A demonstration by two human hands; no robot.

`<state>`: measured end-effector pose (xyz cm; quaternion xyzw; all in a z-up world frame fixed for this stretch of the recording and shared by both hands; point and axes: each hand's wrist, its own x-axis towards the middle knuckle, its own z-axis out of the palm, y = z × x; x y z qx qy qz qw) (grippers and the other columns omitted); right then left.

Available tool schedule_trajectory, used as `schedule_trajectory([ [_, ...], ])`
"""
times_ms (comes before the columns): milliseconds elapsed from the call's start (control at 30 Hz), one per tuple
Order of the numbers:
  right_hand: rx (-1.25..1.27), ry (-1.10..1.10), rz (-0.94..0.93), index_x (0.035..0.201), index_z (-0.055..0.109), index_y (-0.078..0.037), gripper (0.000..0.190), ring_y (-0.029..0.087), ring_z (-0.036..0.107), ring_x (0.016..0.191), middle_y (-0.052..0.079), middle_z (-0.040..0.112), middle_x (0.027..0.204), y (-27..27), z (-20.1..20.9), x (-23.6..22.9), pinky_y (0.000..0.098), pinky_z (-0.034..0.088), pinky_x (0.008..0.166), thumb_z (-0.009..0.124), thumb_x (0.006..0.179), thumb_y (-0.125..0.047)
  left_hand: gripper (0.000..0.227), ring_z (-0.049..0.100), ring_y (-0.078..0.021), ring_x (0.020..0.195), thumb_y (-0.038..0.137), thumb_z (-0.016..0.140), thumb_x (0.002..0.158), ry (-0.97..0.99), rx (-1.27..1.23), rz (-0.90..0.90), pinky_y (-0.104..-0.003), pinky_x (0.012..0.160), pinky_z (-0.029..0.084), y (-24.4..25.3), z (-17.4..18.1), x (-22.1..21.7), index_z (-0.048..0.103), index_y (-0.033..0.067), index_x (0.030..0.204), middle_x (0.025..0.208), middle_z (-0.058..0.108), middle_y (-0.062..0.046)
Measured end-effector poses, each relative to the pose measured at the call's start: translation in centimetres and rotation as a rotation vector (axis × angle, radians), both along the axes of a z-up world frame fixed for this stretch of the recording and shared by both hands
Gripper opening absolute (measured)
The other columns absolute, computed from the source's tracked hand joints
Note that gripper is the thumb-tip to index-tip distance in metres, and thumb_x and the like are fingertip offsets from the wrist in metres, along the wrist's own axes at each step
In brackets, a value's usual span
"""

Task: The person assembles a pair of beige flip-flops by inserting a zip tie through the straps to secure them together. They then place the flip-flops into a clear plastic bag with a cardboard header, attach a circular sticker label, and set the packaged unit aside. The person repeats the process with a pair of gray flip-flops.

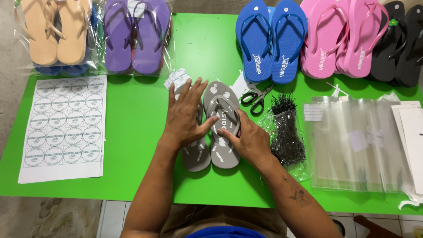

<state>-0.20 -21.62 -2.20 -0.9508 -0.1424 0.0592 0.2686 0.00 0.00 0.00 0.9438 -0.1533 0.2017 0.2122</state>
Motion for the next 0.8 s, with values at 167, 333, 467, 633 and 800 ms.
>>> schedule_trajectory([
  [167, 0.001, 0.035, -0.018, 0.146, 0.042, -0.006, 0.09, 0.039, 0.075, 0.087, 0.022, 0.073, 0.107, -0.1, 0.2, 0.0, 0.0501, 0.059, 0.076, 0.072, 0.082, -0.061, 0.036, 0.056, -0.0317, 0.133, 0.008, 0.06, 0.092, 0.237, -0.22, 0.363, -0.044, 0.117, 0.042, -2.2, -1.3, -6.0, 0.06, 0.0103, 0.128, 0.136, 0.061, -0.014],
  [333, 0.018, 0.015, -0.017, 0.147, 0.041, -0.005, 0.091, 0.04, 0.075, 0.087, 0.023, 0.072, 0.109, -0.1, -0.3, 0.0, 0.0504, 0.059, 0.075, 0.073, 0.083, -0.061, 0.044, 0.048, -0.046, 0.136, -0.001, 0.058, 0.086, 0.11, -0.086, 0.275, -0.051, 0.113, 0.038, -3.1, -4.4, -7.4, 0.059, -0.0045, 0.13, 0.143, 0.053, -0.031],
  [467, 0.014, -0.006, -0.025, 0.147, 0.04, -0.006, 0.091, 0.041, 0.074, 0.09, 0.023, 0.072, 0.113, -0.1, -0.6, -0.2, 0.0509, 0.058, 0.076, 0.073, 0.083, -0.061, 0.045, 0.047, -0.0461, 0.14, 0.0, 0.054, 0.089, 0.116, -0.008, 0.22, -0.052, 0.118, 0.035, -2.7, -6.0, -7.4, 0.058, -0.007, 0.134, 0.145, 0.053, -0.03],
  [633, 0.011, -0.058, -0.009, 0.153, 0.032, -0.002, 0.096, 0.043, 0.072, 0.094, 0.025, 0.065, 0.123, 0.1, -0.9, -0.6, 0.0521, 0.058, 0.075, 0.072, 0.087, -0.06, 0.047, 0.046, -0.0454, 0.142, 0.001, 0.054, 0.09, 0.07, 0.02, 0.208, -0.052, 0.118, 0.035, -2.6, -6.7, -7.7, 0.057, -0.0074, 0.136, 0.147, 0.052, -0.03],
  [800, -0.01, -0.458, 0.012, 0.155, 0.028, 0.004, 0.098, 0.038, 0.056, 0.109, 0.024, 0.052, 0.123, 0.1, -1.1, -1.5, 0.0486, 0.049, 0.092, 0.074, 0.089, -0.054, 0.045, 0.045, -0.0452, 0.142, 0.002, 0.056, 0.091, 0.062, 0.007, 0.21, -0.052, 0.119, 0.035, -2.6, -6.6, -7.7, 0.057, -0.0072, 0.135, 0.147, 0.052, -0.03],
])
